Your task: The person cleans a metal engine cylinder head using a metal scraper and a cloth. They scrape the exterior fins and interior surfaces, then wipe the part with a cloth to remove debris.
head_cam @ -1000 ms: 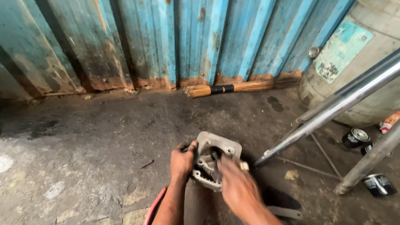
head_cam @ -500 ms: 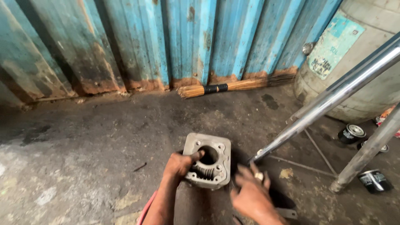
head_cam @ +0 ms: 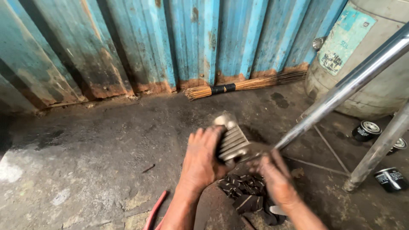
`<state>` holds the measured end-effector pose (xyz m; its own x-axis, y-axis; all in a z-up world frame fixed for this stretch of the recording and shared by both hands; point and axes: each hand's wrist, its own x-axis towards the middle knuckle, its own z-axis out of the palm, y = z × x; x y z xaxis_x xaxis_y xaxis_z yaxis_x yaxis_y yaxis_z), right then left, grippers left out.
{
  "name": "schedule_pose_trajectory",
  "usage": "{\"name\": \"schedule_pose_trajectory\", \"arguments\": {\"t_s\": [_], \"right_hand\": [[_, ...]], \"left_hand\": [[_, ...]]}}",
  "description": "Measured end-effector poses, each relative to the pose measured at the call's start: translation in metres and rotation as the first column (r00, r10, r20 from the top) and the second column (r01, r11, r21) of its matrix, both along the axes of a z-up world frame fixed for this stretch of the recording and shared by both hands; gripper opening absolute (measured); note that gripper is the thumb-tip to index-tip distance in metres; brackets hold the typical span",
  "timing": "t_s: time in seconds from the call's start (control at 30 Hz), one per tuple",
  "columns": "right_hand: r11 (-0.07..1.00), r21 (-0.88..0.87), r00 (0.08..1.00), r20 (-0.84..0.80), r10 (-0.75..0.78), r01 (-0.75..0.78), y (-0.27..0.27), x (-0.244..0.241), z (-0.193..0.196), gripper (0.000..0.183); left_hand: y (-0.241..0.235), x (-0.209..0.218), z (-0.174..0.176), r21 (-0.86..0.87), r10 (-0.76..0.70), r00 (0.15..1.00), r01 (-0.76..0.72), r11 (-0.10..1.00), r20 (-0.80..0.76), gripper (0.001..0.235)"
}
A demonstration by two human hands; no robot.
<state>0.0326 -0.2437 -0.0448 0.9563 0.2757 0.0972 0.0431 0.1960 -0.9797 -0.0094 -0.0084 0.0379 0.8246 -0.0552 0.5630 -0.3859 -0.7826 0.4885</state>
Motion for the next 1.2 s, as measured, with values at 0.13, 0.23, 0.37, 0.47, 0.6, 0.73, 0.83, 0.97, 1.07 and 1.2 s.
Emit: {"name": "schedule_pose_trajectory", "arguments": {"t_s": [0.13, 0.23, 0.37, 0.47, 0.6, 0.73, 0.83, 0.97, 1.07, 1.2], "right_hand": [[0.998, -0.066, 0.984, 0.176, 0.003, 0.009, -0.028, 0.014, 0.029, 0.076], [0.755, -0.656, 1.0, 0.022, 0.013, 0.005, -0.026, 0.014, 0.022, 0.06], [0.136, -0.983, 0.948, -0.077, 0.307, -0.124, -0.012, -0.01, -0.009, 0.069], [0.017, -0.997, 0.969, -0.068, 0.236, -0.074, 0.003, -0.006, -0.018, 0.049], [0.359, -0.93, 0.984, 0.013, -0.179, 0.077, -0.029, 0.029, -0.005, 0.049], [0.846, -0.415, 0.901, -0.12, -0.416, 0.336, -0.028, 0.036, -0.015, 0.045], [0.742, -0.641, 0.963, -0.013, -0.269, 0.199, 0.027, 0.034, -0.036, 0.059], [0.784, -0.563, 0.95, 0.29, -0.112, 0.264, 0.092, 0.015, -0.084, 0.06], [0.822, -0.285, 0.858, 0.316, -0.406, 0.494, 0.104, 0.034, -0.127, 0.057], [0.578, -0.525, 0.71, 0.075, -0.7, 0.625, 0.06, 0.052, -0.176, 0.045]], "left_hand": [[-0.008, -0.004, 0.007, -0.519, 0.12, 0.992, -0.084, 0.85, 0.037, 0.079], [-0.009, 0.004, -0.012, -0.817, 0.172, 0.953, -0.301, 0.492, -0.248, 0.068], [0.0, 0.019, -0.065, -0.832, 0.168, 0.831, -0.548, 0.083, -0.531, 0.059], [0.011, 0.021, -0.102, -0.735, 0.213, 0.727, -0.676, 0.05, -0.653, 0.062], [0.011, 0.029, -0.132, -0.657, 0.239, 0.65, -0.752, 0.063, -0.721, 0.067], [0.006, 0.046, -0.139, -0.656, 0.178, 0.652, -0.754, 0.043, -0.737, 0.076], [0.009, 0.047, -0.135, -0.683, 0.158, 0.689, -0.724, 0.101, -0.707, 0.082], [0.012, 0.038, -0.12, -0.735, -0.098, 0.737, -0.675, -0.068, -0.669, 0.084], [0.021, 0.04, -0.116, -0.78, -0.113, 0.784, -0.62, -0.088, -0.61, 0.087], [0.028, 0.033, -0.119, -0.708, 0.12, 0.725, -0.688, 0.161, -0.678, 0.095]]}}
